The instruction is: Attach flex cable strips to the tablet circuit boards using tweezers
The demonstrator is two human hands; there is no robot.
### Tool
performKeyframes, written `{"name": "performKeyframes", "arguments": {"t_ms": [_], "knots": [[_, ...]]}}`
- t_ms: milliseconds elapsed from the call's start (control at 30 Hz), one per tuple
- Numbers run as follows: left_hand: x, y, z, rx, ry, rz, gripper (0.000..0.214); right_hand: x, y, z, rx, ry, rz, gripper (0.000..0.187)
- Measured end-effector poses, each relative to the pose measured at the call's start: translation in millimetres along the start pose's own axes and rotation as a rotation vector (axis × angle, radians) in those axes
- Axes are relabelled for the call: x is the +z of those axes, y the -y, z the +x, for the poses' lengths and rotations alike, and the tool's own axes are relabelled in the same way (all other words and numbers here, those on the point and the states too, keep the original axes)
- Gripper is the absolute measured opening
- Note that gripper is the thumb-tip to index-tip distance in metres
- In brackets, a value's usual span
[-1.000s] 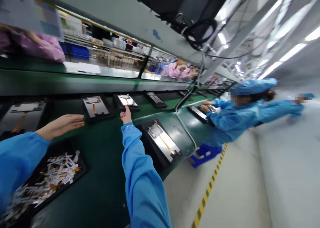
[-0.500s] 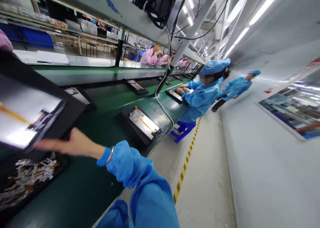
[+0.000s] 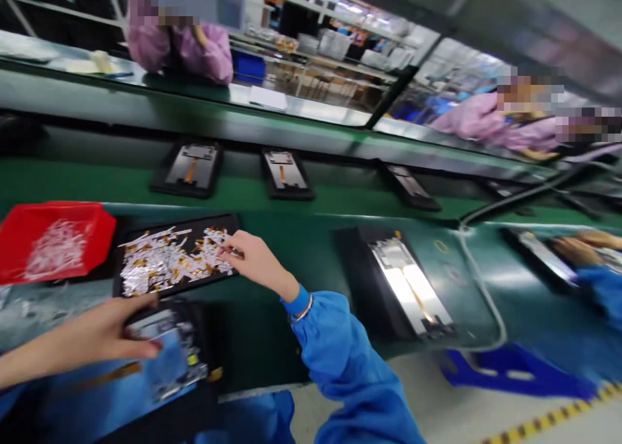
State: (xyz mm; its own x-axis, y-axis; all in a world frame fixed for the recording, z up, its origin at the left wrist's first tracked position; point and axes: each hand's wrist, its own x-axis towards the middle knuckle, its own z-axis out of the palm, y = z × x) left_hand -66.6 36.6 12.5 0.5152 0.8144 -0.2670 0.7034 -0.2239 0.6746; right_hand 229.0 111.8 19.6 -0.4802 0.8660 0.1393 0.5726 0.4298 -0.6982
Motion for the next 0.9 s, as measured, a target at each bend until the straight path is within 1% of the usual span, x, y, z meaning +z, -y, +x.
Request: {"name": "performKeyframes", "arguments": {"t_ms": [67,100,200,300,467,600,667,800,833,900], "knots": [[15.7,-8.1,9.3,0.057,0.049,0.090,0.054,10.0,3.5,15.1,-0.011,0.033,0.009,0.009],[22.6,-12.6,12.9,0.081,0.039,0.122,0.049,15.1,6.2,21.4,-0.012,0.051,0.007,0.010],[37.4,-23.7,13.5,0.147,-0.054,0.230,0.042,28.9,15.4,35.5,-0.007,0.097,-0.009,0.008],[41.0,-27.6,2.8,0.214,-0.121,0.323,0.041,41.1,22.5,44.8,0.022,0.114,-0.043,0.006],[31.6,-26.4,-10.1,0.325,-0.153,0.367,0.024,57.3,26.3,58.7,0.115,0.114,-0.091,0.013],[22.1,-22.0,-6.0,0.374,-0.202,0.378,0.018,59.6,25.9,62.8,0.136,0.147,-0.023,0.013],[13.5,-18.0,1.1,0.371,-0.253,0.380,0.019,57.1,26.8,58.8,0.125,0.139,0.033,0.011],[-11.1,-10.4,24.8,0.296,-0.403,0.396,0.028,50.7,32.3,41.8,0.089,0.113,0.132,0.004],[-16.7,-9.9,31.5,0.285,-0.424,0.401,0.028,49.6,34.3,37.3,0.079,0.118,0.151,0.005],[-25.2,-11.2,43.6,0.294,-0.415,0.401,0.025,48.1,38.1,30.0,0.053,0.127,0.172,0.006]]}}
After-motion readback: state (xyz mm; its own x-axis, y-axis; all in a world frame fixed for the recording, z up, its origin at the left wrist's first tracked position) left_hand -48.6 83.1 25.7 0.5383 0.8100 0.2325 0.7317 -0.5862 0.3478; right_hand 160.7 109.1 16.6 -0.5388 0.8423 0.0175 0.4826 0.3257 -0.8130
